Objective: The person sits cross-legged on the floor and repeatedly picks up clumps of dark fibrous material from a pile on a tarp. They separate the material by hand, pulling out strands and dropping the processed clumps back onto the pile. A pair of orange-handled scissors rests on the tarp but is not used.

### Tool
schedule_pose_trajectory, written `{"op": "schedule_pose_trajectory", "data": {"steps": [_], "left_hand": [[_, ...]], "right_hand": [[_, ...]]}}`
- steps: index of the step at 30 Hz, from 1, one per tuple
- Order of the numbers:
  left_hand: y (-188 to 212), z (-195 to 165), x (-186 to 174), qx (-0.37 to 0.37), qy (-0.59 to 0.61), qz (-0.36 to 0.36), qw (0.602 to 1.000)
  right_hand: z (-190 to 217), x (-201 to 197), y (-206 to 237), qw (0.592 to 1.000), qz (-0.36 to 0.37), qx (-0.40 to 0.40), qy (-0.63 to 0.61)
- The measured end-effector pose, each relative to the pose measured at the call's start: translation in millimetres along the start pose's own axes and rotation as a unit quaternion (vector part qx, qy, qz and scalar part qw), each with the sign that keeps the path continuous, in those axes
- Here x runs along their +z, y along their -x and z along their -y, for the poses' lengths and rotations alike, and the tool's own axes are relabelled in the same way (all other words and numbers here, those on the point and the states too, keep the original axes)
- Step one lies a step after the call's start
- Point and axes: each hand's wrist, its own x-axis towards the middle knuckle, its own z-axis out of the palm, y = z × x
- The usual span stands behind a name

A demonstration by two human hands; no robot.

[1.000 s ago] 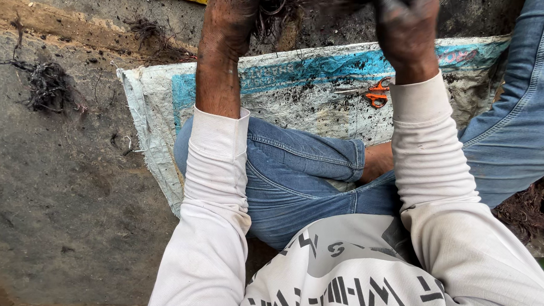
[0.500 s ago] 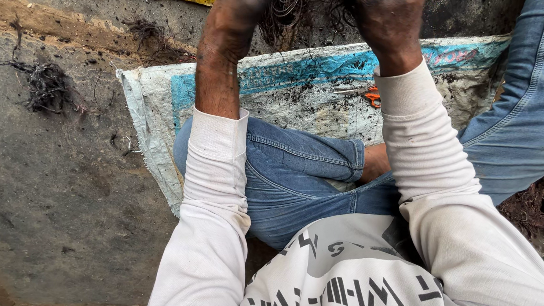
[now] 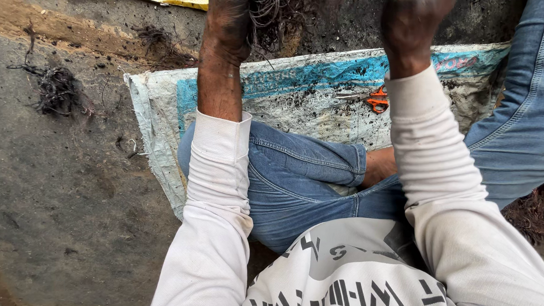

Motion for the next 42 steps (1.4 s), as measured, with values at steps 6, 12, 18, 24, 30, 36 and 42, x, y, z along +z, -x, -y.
{"op": "schedule_pose_trajectory", "data": {"steps": [6,12,18,24,30,36,42], "left_hand": [[-10,-2,7,0.071,0.187,0.145,0.969],[-8,-6,29,-0.055,0.325,0.239,0.913],[-7,-3,31,-0.045,0.357,0.196,0.912],[-1,-3,43,-0.001,0.317,0.199,0.927],[20,-17,81,-0.052,0.372,0.240,0.895],[35,-31,90,0.038,0.335,0.245,0.909],[30,-7,102,0.098,0.163,0.237,0.953]], "right_hand": [[77,-10,20,0.945,0.020,0.109,-0.307],[135,-4,10,0.978,0.093,-0.034,-0.183],[131,-6,6,0.977,0.112,0.029,-0.178],[133,-27,32,0.959,0.082,0.097,-0.252],[145,-29,54,0.944,0.236,0.069,-0.219],[123,-84,51,0.880,0.250,0.155,-0.373],[99,-123,12,0.903,0.106,0.168,-0.381]]}}
